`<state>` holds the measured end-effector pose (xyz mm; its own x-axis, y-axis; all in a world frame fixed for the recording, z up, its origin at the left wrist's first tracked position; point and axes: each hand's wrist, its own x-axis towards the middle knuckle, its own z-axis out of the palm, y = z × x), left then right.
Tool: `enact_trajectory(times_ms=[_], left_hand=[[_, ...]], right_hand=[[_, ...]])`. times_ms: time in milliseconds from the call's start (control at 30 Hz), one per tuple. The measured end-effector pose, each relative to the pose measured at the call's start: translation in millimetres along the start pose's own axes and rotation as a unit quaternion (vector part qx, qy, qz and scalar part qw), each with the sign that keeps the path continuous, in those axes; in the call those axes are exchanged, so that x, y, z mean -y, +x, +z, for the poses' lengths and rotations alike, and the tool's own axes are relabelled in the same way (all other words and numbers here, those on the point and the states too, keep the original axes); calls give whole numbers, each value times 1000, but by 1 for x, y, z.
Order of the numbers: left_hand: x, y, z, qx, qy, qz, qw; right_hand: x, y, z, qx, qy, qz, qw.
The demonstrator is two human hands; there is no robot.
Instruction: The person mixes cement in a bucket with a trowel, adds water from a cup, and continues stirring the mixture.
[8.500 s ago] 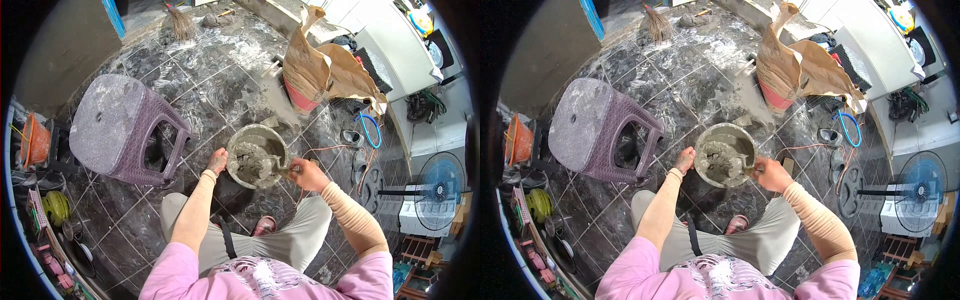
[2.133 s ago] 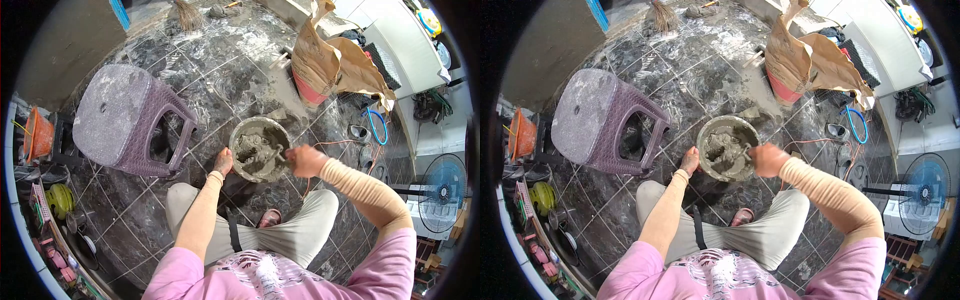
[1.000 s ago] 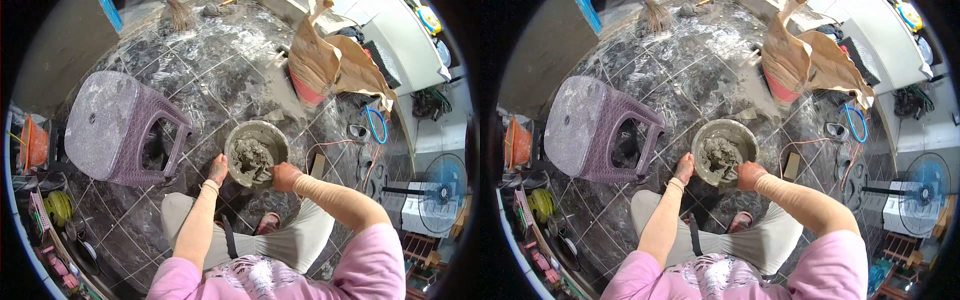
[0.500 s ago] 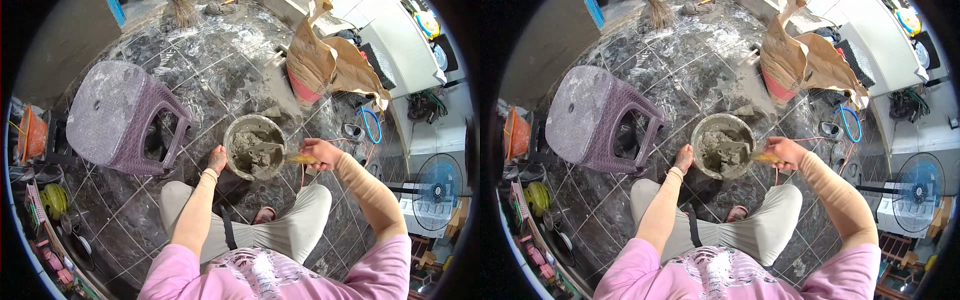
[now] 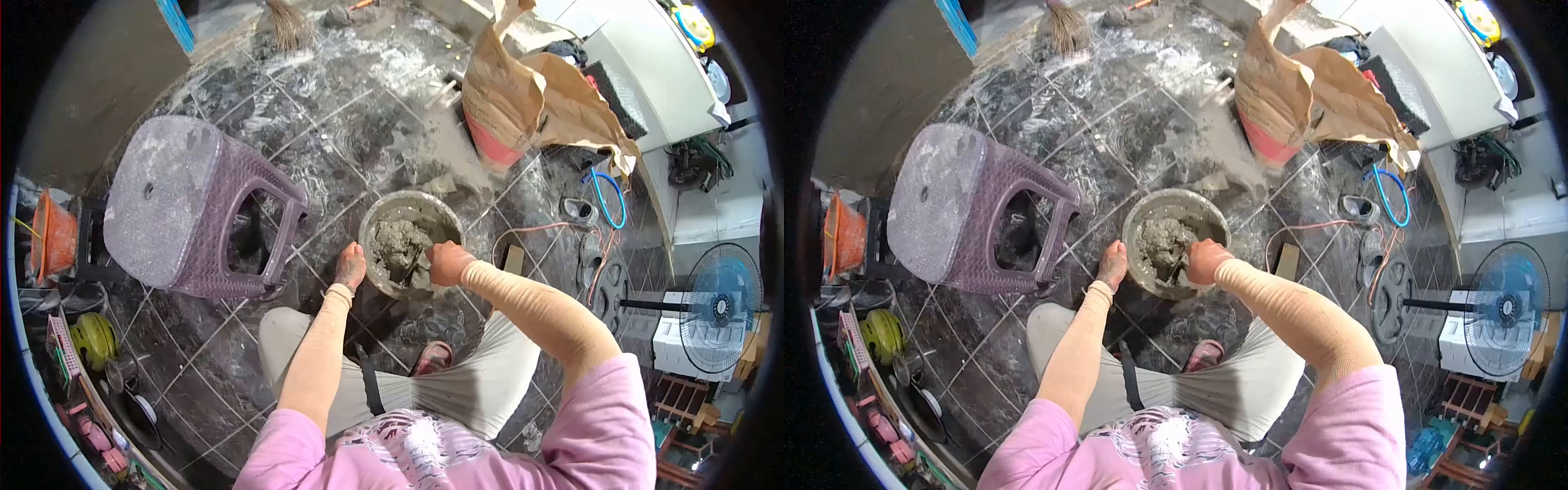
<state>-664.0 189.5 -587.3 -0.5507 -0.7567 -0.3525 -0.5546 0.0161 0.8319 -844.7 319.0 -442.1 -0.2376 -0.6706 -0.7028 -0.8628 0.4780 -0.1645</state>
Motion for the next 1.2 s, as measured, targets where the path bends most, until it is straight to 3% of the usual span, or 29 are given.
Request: enact_trajectory(times_ms=[33,67,133,167,233,300,333,367,400,433,500,533,600,733,767,800,867,933,967,1033,1067,1167,1200], left_hand=[[1,9,-1,8,12,16,1000],[0,23,-2,14,23,34,999],[1,52,-10,25,80,110,990],[-11,62,-25,107,53,112,987],[-14,90,-28,124,103,166,973],[-18,107,-27,156,125,136,970],[-21,114,-27,170,125,112,971],[-23,119,-28,183,127,89,971],[-40,110,-40,195,145,79,967],[-43,101,-43,147,90,56,983],[-39,77,-46,49,-16,10,999],[3,81,-30,-47,-114,-22,992],[-5,32,-45,-95,-147,-145,974],[19,-28,-16,78,-316,-306,895],[13,-33,-5,71,-330,-281,898],[18,-31,-1,94,-354,-257,894],[18,-27,-2,103,-344,-245,900],[3,-25,-10,101,-334,-249,904],[2,-30,-9,101,-331,-256,903],[64,-6,26,63,-306,-192,930],[47,-11,17,68,-306,-196,929],[29,-20,13,47,-261,-208,941],[30,-19,17,35,-242,-207,947]], right_hand=[[-5,5,-4,-25,-6,-16,1000],[-18,7,-12,41,123,29,991],[-27,-17,-53,183,369,114,904],[-32,-30,-66,165,447,125,871],[-25,-57,-93,124,377,97,913],[-19,-63,-94,37,144,-45,988],[-5,-71,-102,-11,22,-119,993],[14,-76,-110,78,-19,-56,995],[26,-74,-103,89,-35,-39,995],[35,-73,-93,100,-50,-21,993],[42,-54,-58,95,-177,-102,974],[43,-39,-32,65,-171,-84,980],[31,-9,-10,61,-131,-51,988],[18,-8,5,13,-9,5,1000],[9,-2,17,-26,-1,12,1000],[6,-3,1,18,59,39,997],[10,-2,-30,117,186,83,972],[-71,42,16,190,435,-55,878],[-69,17,-12,287,567,160,755],[-58,-33,-26,180,569,147,789],[-49,-50,-36,123,568,136,802],[-19,-90,-81,45,239,67,968],[-16,-92,-79,-92,75,-82,990]])
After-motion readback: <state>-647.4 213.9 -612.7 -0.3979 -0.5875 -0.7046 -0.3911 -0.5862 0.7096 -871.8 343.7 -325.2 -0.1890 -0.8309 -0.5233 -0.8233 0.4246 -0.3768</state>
